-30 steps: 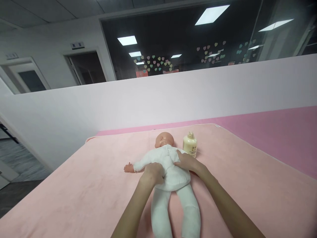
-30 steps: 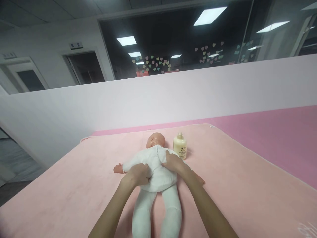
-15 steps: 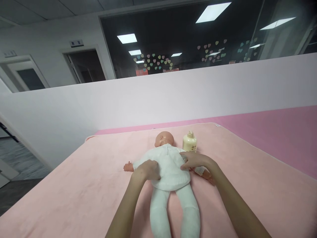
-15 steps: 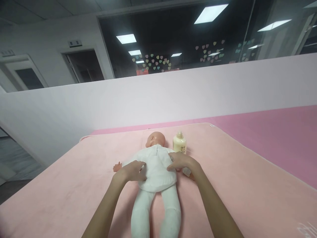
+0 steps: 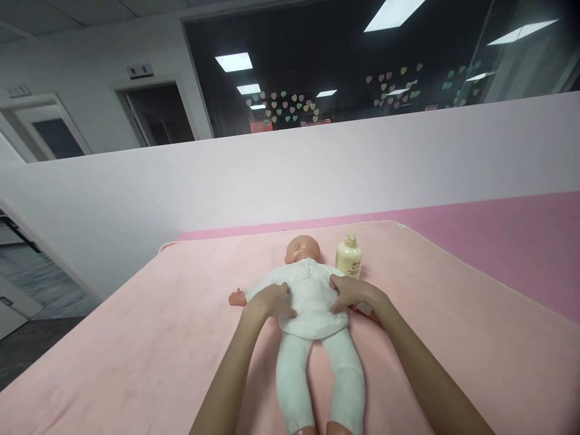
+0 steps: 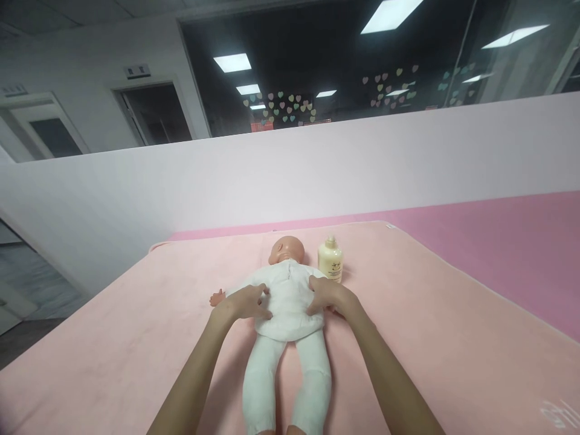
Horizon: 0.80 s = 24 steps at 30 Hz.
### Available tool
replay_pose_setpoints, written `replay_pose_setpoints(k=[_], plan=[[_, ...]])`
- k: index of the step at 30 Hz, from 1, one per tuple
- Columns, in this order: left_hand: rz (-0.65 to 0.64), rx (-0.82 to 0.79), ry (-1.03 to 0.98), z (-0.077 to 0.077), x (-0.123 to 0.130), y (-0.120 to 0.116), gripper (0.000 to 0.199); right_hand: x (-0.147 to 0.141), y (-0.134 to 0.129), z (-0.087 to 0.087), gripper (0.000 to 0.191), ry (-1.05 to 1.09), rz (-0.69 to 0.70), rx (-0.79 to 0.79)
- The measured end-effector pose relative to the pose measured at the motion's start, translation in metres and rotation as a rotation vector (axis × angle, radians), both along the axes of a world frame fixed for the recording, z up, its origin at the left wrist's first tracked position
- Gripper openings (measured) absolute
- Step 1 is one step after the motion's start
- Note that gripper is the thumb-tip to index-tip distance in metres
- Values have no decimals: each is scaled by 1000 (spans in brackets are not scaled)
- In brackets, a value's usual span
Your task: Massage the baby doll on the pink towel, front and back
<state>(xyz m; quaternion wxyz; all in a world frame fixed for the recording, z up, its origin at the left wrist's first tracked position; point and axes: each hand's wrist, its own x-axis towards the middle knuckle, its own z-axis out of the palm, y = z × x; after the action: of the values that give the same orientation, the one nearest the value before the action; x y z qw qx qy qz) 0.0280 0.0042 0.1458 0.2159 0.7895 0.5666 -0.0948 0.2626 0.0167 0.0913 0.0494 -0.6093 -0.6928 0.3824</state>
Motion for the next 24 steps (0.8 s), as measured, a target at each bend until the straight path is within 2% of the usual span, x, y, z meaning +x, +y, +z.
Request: replay_pose_setpoints(k=[3,7,9,11,13,15,17,20,24], plan=[[13,6,-36,6,-7,-2,57,4,2,-2,54,24,5,-24],[10,-32,-119,22,-15,-12,54,10,5,-4,57,47,27,-39],[-61,-75,-193,28,-11,-21,55,13,6,-4,57,69,48,-63],[-194,-94,-272,30,1,-31,55,14,6,-2,57,79,69,-68],[-339,-76,-310,25,18,-41,53,14,4,2,54,64,82,-42],[-417,-30,-270,15,37,-48,51,15,1,9,52,33,84,-12],[-413,20,-201,5,52,-51,49,20,-5,18,52,40,71,11],[-384,48,-134,-7,62,-50,41,35,-16,37,56,168,17,38],[-370,30,-115,-10,60,-44,25,60,-36,64,55,385,-111,125]])
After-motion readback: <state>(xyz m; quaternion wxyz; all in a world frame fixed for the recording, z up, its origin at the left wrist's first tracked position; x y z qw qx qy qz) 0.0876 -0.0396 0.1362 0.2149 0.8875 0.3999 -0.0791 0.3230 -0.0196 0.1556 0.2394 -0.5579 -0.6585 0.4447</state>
